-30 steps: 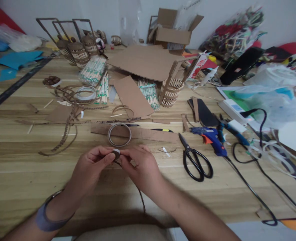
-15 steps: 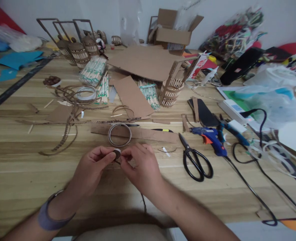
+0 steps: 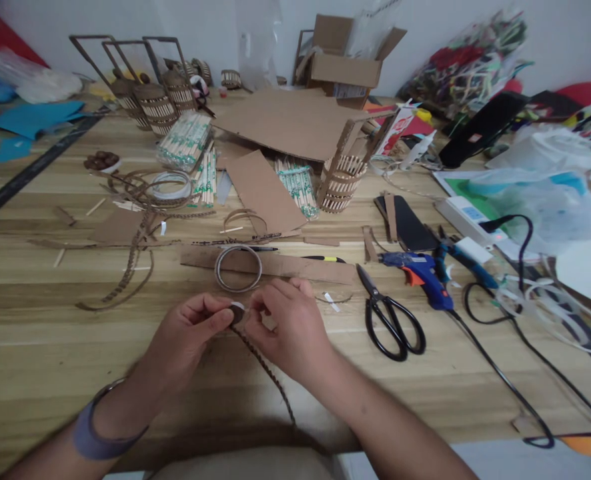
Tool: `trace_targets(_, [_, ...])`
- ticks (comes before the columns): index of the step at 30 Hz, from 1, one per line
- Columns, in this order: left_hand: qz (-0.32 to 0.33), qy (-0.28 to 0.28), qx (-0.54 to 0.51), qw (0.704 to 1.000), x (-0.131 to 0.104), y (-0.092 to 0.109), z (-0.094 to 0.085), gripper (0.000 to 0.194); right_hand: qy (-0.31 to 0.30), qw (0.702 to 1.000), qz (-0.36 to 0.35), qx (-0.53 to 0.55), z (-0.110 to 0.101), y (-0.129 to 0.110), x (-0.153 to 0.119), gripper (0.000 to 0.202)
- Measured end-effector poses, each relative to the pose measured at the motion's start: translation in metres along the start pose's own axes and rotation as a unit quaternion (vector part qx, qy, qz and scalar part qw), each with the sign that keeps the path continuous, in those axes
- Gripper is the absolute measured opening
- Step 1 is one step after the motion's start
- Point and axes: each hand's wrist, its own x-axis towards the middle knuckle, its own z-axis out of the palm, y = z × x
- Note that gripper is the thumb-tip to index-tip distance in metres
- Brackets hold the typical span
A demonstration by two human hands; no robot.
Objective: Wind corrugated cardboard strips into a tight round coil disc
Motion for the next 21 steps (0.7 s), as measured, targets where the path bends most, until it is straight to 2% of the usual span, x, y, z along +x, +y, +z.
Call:
trace_targets(5, [-0.062,-0.067,-0.027,0.995,-0.002,0.000,-0.001,0.021,0.006,1.000,0.012,-0.011,-0.008,0.007,0.006,0.013])
trace_targets(8, [-0.082,-0.062,-0.026,0.994,-0.002,0.004,0.001,0.027,0.037,0.997,0.041,-0.054,-0.024,0.019,0.009,0.012])
trace_targets(11, [-0.091,-0.042,-0.026,0.995,-0.001,0.007,0.003,0.029,0.085,0.982,0.104,-0.133,-0.050,0.039,0.005,0.008])
trace_targets(13, [-0.096,-0.036,-0.030,0.994,-0.001,0.007,0.002,0.030,0.102,0.956,0.157,-0.227,-0.071,0.057,-0.003,0.005])
trace_targets(17, [-0.106,-0.029,-0.032,0.993,-0.001,0.005,0.001,0.031,0.130,0.873,0.231,-0.409,-0.104,0.092,-0.030,0.012])
trace_targets(21, [-0.106,-0.019,-0.040,0.993,0.000,0.003,0.000,0.031,0.155,0.844,0.224,-0.462,-0.117,0.101,-0.044,0.025])
